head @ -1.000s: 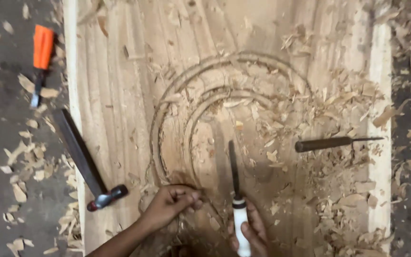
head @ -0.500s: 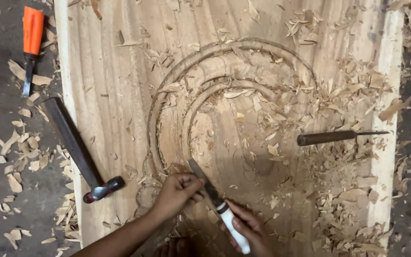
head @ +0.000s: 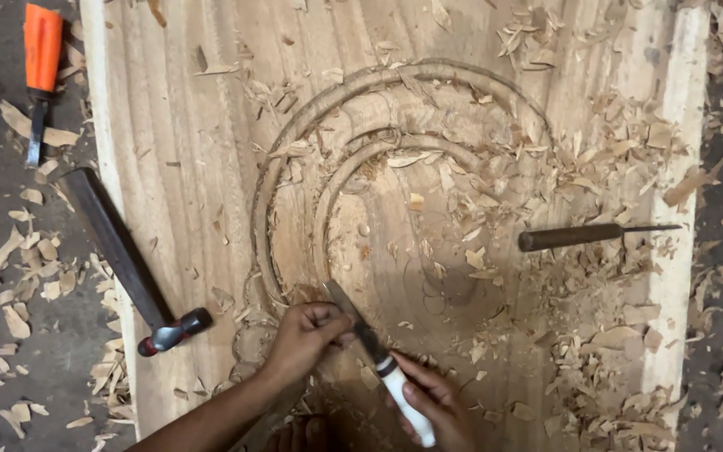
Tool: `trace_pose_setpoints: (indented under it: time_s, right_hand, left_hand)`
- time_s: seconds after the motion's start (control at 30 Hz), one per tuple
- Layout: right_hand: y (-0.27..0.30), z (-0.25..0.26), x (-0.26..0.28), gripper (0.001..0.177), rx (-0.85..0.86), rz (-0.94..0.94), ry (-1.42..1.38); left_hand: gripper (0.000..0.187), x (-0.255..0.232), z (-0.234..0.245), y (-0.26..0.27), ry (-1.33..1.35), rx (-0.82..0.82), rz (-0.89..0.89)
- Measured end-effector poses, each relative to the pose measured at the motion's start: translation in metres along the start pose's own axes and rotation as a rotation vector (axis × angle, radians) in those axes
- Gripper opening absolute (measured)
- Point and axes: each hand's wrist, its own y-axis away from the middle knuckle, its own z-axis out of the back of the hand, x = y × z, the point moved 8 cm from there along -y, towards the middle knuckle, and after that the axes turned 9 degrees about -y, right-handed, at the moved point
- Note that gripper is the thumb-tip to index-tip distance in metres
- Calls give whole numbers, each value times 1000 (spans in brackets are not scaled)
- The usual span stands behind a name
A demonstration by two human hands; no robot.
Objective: The person carves a circular design into a wooden board using a chisel and a hammer. They then use a different chisel by hand to refine the details of the pattern.
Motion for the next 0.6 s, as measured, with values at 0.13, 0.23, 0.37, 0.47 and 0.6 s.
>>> trace_pose_setpoints:
  time_s: [0.13,0.23,0.37,0.47,0.6]
  right_hand:
    - [-5,-17,5,59,-31,69,8]
    - [-5,-19,3,59,-8,83,49]
    - [-6,-24,-9,59,-8,59,32]
    - [-10,-41,-7,58,-31,156,6]
    - [-20,-50,-16,57,8,226,-40]
  left_hand:
    - [13,-2,3,-4,64,-30,-82]
    - [12,-5,4,0,138,-52,-83]
    - [15,-7,3,2,195,-78,-134]
    - [15,-12,6,6,257,-118,-150]
    - [14,-10,12,2,275,-156,-161]
